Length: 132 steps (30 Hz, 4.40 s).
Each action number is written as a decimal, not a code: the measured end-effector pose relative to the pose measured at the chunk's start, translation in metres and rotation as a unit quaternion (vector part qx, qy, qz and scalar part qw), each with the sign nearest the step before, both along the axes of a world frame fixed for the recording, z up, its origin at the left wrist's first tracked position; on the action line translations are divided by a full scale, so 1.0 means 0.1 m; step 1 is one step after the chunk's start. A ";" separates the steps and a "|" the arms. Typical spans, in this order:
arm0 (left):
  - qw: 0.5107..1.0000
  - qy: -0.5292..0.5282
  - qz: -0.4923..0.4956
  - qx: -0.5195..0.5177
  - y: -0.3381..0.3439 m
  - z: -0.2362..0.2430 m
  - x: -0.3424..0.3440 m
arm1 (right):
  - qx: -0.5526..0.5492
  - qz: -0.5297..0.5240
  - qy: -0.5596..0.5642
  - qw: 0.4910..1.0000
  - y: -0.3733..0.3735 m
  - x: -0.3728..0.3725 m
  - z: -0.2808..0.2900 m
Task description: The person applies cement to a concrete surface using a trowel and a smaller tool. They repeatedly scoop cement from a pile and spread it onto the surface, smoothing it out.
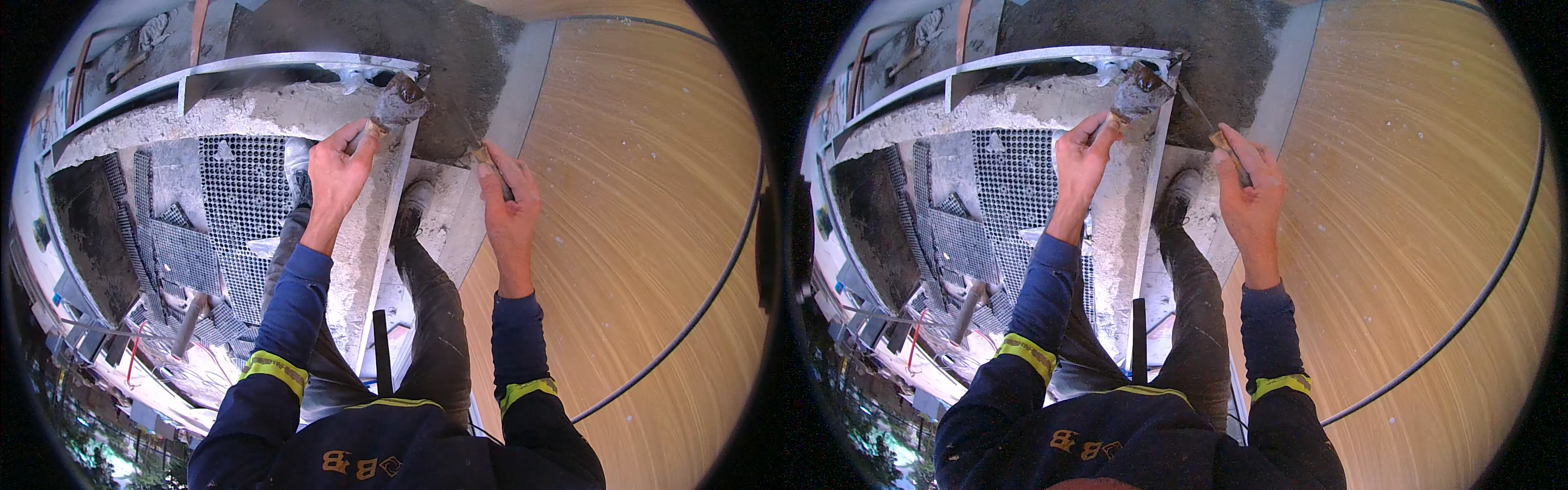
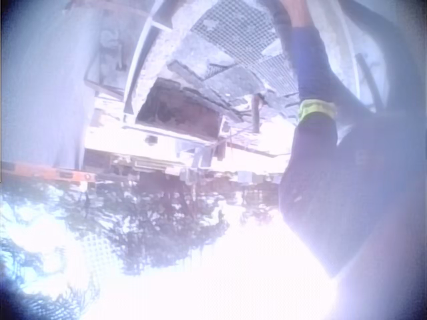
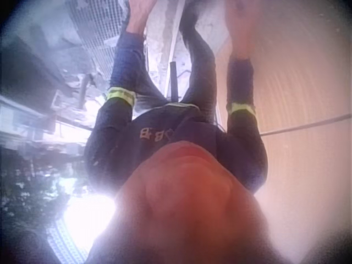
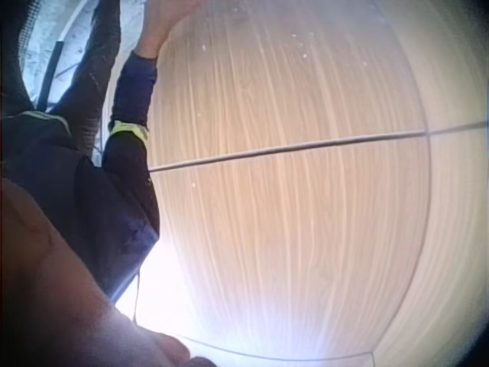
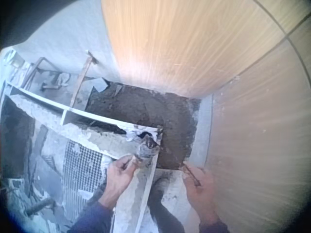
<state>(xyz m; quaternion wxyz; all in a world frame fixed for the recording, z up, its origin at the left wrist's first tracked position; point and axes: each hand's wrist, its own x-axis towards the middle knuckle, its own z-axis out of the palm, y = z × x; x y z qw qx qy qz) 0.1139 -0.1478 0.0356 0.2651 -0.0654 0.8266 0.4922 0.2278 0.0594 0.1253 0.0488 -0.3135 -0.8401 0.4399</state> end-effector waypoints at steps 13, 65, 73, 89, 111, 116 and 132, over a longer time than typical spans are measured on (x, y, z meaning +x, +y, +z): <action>0.987 0.117 -0.060 -0.092 0.02 -0.01 0.03 | -0.090 -0.031 -0.023 0.995 -0.08 -0.07 -0.43; 0.997 0.065 -0.003 -0.051 -0.19 -0.13 -0.03 | -0.077 0.013 -0.134 0.988 0.69 -0.29 -2.08; 0.996 0.069 0.006 -0.054 -0.21 -0.08 -0.02 | -0.030 0.010 -0.173 0.984 0.60 -0.17 -1.81; 0.975 0.106 -0.070 -0.181 -0.24 0.02 -0.04 | 0.068 0.206 -0.077 0.973 0.15 -0.49 -0.63; 0.978 0.103 -0.090 -0.159 -0.22 -0.08 0.01 | -0.026 0.068 -0.065 0.995 0.75 -0.51 -2.02; 0.978 0.094 -0.093 -0.159 -0.20 -0.11 0.03 | -0.032 0.083 -0.068 0.994 0.74 -0.56 -2.01; 0.981 0.086 -0.090 -0.151 -0.14 -0.10 0.05 | -0.015 0.036 -0.135 0.990 0.69 -0.29 -2.02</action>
